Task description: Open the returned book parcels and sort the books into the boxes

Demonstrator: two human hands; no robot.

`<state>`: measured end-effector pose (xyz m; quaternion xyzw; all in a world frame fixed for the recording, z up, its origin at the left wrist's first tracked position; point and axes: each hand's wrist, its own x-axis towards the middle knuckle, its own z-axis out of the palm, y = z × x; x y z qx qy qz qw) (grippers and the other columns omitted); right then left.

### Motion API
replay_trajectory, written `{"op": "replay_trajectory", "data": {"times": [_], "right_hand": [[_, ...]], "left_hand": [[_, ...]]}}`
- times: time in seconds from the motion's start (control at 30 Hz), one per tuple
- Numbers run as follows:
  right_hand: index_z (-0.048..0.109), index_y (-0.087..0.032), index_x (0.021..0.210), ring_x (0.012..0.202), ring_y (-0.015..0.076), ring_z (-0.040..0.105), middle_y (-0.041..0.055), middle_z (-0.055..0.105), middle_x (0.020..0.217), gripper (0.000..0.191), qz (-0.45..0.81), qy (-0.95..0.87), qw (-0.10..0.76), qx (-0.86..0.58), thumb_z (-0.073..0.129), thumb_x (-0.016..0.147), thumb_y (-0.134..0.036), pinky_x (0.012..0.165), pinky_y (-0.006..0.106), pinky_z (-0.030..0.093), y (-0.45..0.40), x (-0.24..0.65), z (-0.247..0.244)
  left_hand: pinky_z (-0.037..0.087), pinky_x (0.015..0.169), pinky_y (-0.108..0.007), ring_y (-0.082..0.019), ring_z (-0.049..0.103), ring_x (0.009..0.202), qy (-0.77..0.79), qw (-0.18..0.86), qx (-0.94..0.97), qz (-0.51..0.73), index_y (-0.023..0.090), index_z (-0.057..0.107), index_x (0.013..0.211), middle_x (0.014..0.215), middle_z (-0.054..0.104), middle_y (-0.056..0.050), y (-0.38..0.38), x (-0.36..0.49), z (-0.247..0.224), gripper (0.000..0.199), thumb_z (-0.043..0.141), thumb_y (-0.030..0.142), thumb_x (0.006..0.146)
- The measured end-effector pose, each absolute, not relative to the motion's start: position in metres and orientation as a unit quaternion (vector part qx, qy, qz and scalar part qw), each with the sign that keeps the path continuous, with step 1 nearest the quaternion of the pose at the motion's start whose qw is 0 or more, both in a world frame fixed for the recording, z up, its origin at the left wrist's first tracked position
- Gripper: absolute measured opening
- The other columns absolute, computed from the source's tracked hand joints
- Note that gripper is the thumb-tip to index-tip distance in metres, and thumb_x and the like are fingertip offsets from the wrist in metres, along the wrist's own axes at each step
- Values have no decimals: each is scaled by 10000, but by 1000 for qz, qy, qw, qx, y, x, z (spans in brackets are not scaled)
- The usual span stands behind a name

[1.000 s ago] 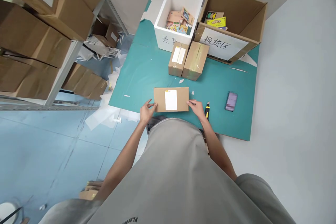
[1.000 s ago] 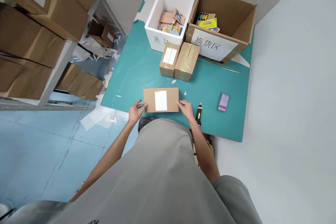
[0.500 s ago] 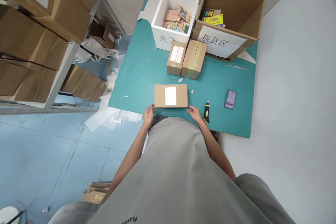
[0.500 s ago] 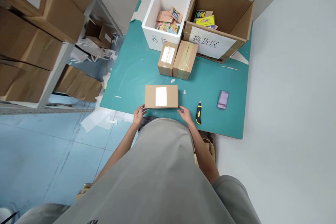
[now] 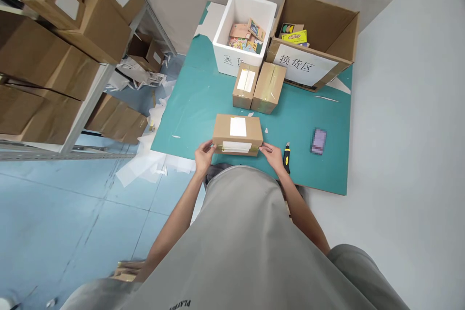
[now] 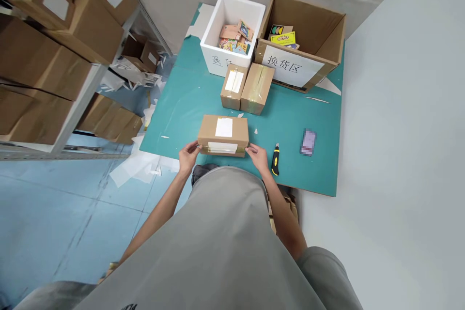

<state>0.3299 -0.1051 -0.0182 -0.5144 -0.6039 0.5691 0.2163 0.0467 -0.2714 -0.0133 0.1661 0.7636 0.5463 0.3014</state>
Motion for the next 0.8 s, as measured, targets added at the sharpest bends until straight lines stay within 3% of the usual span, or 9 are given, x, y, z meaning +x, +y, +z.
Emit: {"op": "replay_trajectory", "data": {"times": [0.13,0.3,0.4,0.5,0.57,0.67,0.8], "right_hand": [[789,-156,1242,1160,322,780,126,831,1155,533,558,-590,261,-523,782,853,-520,1052,449,612,-98,324,0],[825,-185,1128,1142,332,784,124,832,1152,460,545,-612,252,-514,780,847,-547,1078,478,601,-91,317,5],[838,-202,1072,1148,334,780,122,829,1162,412,532,-636,239,-506,738,880,-553,1089,490,594,-91,325,-2],[829,-206,1098,1179,321,768,126,824,1181,390,542,-637,228,-498,699,904,-519,1106,480,581,-95,339,-16],[820,-186,1118,1166,322,772,146,821,1181,373,548,-634,211,-503,681,897,-452,1110,494,572,-101,347,-28],[812,-166,1150,1140,324,777,156,808,1223,378,556,-635,175,-506,673,838,-329,1109,514,562,-109,353,-47],[798,-199,1226,1115,314,777,101,795,1280,480,572,-646,129,-488,705,758,-251,1079,513,574,-117,349,-62]], "left_hand": [[608,1032,-424,-274,776,1057,749,258,187,581,122,799,1153,1139,805,-143,-260,34,7,480,837,468,824],[624,948,-412,-270,777,952,784,286,161,527,129,810,1112,987,808,-119,-255,27,-8,476,861,476,791],[634,941,-417,-257,776,945,758,324,128,551,110,766,1208,1021,795,-127,-265,29,-27,574,849,506,800],[634,975,-425,-238,783,985,747,347,99,558,101,717,1264,1158,773,-167,-283,31,-42,557,726,529,908],[624,1002,-448,-253,784,1028,769,362,95,519,107,704,1264,1229,758,-189,-295,32,-50,494,682,477,937],[608,1025,-496,-311,773,1095,785,392,115,466,128,727,1193,1252,763,-195,-311,36,-58,399,747,338,854],[616,1008,-494,-324,769,1111,777,423,153,442,167,732,1187,1307,758,-164,-316,45,-62,460,791,195,732]]}}
